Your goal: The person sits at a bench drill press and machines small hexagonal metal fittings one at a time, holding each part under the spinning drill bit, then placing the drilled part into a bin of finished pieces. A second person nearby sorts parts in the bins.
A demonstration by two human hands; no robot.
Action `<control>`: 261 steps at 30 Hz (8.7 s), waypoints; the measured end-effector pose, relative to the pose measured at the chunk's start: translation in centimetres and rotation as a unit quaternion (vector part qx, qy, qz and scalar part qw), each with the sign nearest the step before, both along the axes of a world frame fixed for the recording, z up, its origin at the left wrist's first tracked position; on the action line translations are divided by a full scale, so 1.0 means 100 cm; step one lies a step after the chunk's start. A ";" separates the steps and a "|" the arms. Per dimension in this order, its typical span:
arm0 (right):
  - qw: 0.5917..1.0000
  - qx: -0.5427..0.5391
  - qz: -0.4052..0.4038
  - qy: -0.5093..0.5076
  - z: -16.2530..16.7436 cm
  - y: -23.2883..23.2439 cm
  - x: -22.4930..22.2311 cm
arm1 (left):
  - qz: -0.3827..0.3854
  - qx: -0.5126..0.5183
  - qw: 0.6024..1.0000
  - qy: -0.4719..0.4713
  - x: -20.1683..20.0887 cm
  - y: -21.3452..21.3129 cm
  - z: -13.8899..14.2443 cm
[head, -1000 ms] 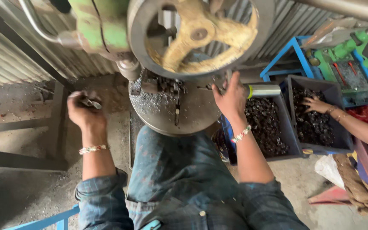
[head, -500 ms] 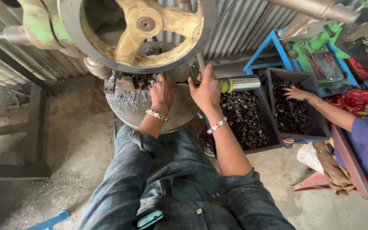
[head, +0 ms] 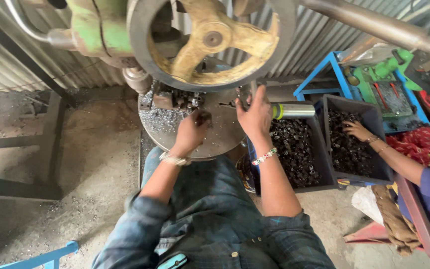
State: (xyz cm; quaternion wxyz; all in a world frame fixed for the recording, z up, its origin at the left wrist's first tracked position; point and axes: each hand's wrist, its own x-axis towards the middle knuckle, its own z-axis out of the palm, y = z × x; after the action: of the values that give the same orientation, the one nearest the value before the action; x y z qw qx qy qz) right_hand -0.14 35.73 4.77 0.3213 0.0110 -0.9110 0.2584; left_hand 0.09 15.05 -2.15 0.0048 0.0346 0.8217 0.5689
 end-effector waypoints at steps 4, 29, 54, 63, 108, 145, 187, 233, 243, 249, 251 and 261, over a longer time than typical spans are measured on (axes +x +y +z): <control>0.999 -0.015 -0.017 -0.048 0.003 -0.003 -0.001 | 0.160 0.518 0.825 -0.160 0.037 -0.075 -0.007; 0.999 -0.028 0.021 0.016 0.010 -0.011 0.002 | 0.211 0.497 0.813 0.217 -0.046 -0.141 0.012; 0.986 0.013 -0.083 0.141 0.056 -0.026 -0.165 | 0.127 0.455 0.881 -0.003 -0.066 -0.167 0.003; 0.987 0.157 0.027 0.035 0.004 -0.010 -0.102 | 0.120 0.534 0.835 0.056 -0.049 -0.180 0.003; 0.991 0.021 -0.080 0.106 0.054 -0.025 -0.161 | 0.211 0.498 0.836 -0.090 -0.086 -0.153 0.037; 1.000 -0.020 0.013 0.007 -0.019 0.006 -0.009 | 0.330 0.193 0.895 0.231 0.027 -0.079 0.003; 0.992 0.095 -0.014 0.081 0.043 -0.021 -0.156 | 0.114 0.307 0.942 -0.071 -0.060 -0.198 0.037; 0.984 0.035 -0.082 0.153 0.057 -0.023 -0.167 | 0.152 0.414 0.894 -0.083 -0.091 -0.173 0.018; 0.994 0.096 -0.004 -0.045 0.016 0.007 -0.002 | 0.317 0.641 0.695 0.072 -0.033 -0.219 0.042; 0.991 -0.071 0.080 -0.079 0.048 0.013 0.011 | 0.213 0.589 0.780 0.000 0.028 -0.204 0.029; 0.993 -0.084 0.038 -0.076 0.044 0.004 0.001 | 0.145 0.527 0.833 -0.089 0.038 -0.160 0.029; 0.993 -0.100 0.064 0.008 0.022 0.009 -0.011 | 0.104 -0.321 0.884 0.324 -0.074 0.036 0.059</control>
State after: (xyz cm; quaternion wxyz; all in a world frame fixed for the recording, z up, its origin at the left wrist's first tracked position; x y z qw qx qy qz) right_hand -1.23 36.61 7.01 0.3108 0.0393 -0.8753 0.3685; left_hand -7.35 18.62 3.79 -0.3107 0.1278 0.9137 0.2286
